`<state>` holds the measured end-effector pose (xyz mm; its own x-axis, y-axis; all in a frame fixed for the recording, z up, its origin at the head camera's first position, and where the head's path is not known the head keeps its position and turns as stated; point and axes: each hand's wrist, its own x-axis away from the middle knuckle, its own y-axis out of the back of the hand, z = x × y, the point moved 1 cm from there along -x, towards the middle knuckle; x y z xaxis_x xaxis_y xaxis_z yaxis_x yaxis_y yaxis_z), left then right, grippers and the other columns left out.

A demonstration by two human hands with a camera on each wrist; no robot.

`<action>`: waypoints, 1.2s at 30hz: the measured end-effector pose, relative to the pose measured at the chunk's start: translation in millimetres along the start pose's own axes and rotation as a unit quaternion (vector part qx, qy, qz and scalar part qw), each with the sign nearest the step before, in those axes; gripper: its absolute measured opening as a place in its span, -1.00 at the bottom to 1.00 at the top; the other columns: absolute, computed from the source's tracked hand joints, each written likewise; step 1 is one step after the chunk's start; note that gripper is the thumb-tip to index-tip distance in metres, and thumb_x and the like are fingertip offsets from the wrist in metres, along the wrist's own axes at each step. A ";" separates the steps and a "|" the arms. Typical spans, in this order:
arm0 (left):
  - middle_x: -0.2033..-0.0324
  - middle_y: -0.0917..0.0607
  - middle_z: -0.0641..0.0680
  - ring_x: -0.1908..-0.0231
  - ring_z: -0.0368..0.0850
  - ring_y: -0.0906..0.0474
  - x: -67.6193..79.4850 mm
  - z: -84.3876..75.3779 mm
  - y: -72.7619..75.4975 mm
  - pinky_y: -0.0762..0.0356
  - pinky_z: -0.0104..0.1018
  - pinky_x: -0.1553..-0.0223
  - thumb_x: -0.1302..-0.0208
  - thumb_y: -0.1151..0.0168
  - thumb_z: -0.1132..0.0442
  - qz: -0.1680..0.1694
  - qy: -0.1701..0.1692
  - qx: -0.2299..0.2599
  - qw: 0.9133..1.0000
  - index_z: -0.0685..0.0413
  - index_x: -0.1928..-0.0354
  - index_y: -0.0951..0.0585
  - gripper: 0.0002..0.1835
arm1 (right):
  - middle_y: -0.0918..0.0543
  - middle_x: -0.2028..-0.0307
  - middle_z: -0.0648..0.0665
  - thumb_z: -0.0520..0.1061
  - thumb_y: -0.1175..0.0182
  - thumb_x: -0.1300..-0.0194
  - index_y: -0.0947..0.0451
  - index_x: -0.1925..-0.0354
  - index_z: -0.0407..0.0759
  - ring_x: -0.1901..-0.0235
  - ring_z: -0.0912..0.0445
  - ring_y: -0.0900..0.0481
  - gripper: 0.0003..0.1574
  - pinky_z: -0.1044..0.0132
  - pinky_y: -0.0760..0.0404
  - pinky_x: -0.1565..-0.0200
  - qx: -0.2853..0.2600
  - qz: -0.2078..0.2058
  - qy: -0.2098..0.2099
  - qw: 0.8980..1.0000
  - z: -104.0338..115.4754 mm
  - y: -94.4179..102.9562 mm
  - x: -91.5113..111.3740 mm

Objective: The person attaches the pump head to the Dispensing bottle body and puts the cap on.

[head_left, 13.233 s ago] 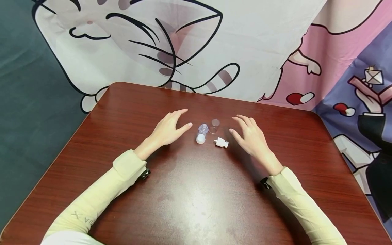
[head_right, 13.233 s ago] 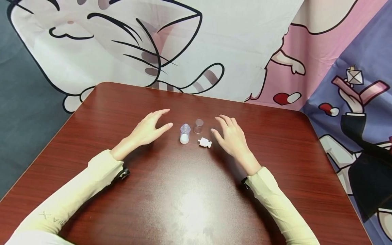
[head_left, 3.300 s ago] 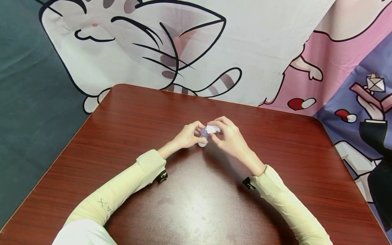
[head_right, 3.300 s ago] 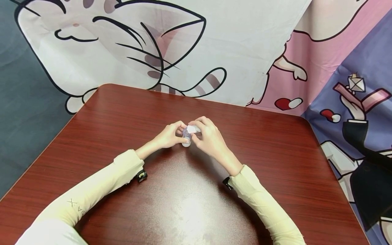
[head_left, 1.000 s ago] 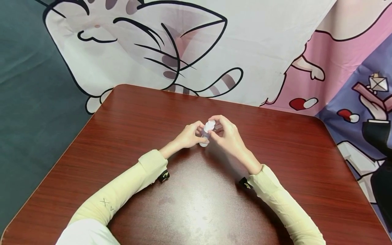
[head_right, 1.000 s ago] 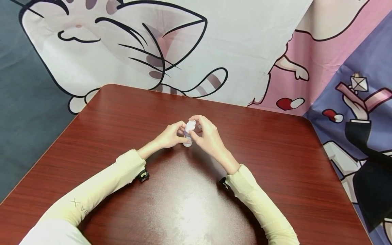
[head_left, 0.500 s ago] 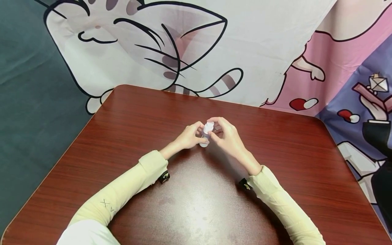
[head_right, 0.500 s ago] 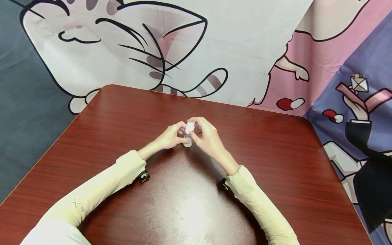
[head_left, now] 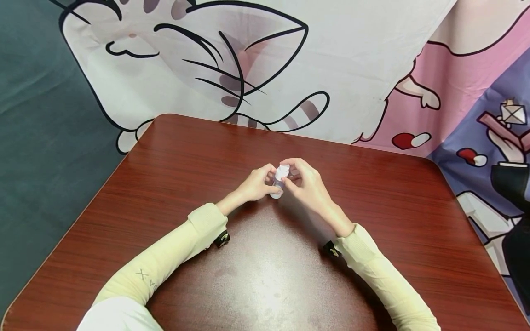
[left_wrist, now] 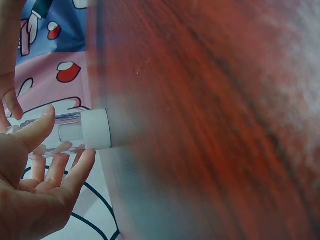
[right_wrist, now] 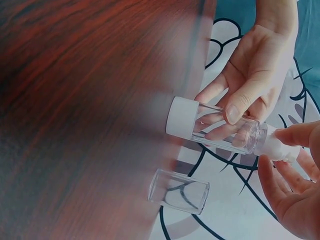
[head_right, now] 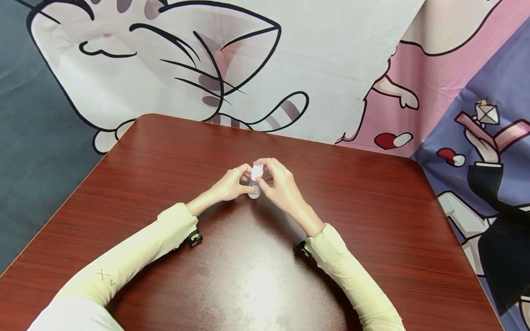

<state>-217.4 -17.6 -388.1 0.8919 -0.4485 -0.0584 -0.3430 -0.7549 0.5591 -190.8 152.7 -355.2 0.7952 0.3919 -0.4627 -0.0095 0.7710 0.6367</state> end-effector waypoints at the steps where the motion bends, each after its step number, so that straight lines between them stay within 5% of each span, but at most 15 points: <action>1: 0.07 -0.66 0.26 0.07 0.10 -0.61 -0.2 0.0 -0.1 -0.56 -0.13 -0.02 -0.07 -0.43 0.31 0.000 0.001 0.001 1.000 0.28 0.02 -0.44 -0.53 | -0.59 0.16 -0.16 -0.38 -0.25 -0.16 -0.46 -0.07 -0.24 0.23 0.03 -0.65 -0.52 0.31 -0.68 0.23 0.000 0.000 -0.001 1.000 -0.2 0.1 0.1; 24: 0.09 -0.67 0.24 0.09 0.08 -0.62 -1.2 0.6 0.6 -0.56 -0.16 0.00 -0.07 -0.43 0.29 -0.002 -0.004 -0.001 1.000 0.26 0.04 -0.44 -0.54 | -0.60 0.18 -0.16 -0.34 -0.31 -0.13 -0.43 -0.07 -0.23 0.24 0.04 -0.64 -0.49 0.28 -0.68 0.23 0.019 -0.004 -0.001 1.000 -0.7 -1.4 -1.5; 30: 0.08 -0.67 0.24 0.08 0.08 -0.61 -0.1 -0.3 1.3 -0.56 -0.15 -0.01 -0.08 -0.43 0.27 -0.001 -0.004 -0.002 1.000 0.26 0.04 -0.44 -0.54 | -0.62 0.20 -0.15 -0.26 -0.37 -0.11 -0.43 -0.07 -0.20 0.20 -0.02 -0.62 -0.45 0.12 -0.66 0.15 0.015 -0.006 -0.018 1.000 0.5 -1.7 -1.1; 36: 0.06 -0.67 0.24 0.06 0.10 -0.60 0.4 -0.4 0.9 -0.55 -0.12 -0.04 -0.08 -0.43 0.27 0.000 0.003 -0.009 1.000 0.25 0.03 -0.45 -0.53 | -0.58 -0.09 -0.16 -0.27 -0.24 -0.24 -0.45 -0.14 -0.16 0.04 -0.01 -0.60 -0.51 0.01 -0.62 0.01 -0.048 0.001 -0.052 0.997 3.5 -1.9 0.3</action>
<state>-217.2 -18.3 -387.3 0.8938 -0.4454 -0.0533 -0.3373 -0.7457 0.5746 -188.4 149.6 -354.4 0.8541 0.3430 -0.3909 -0.0655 0.8166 0.5734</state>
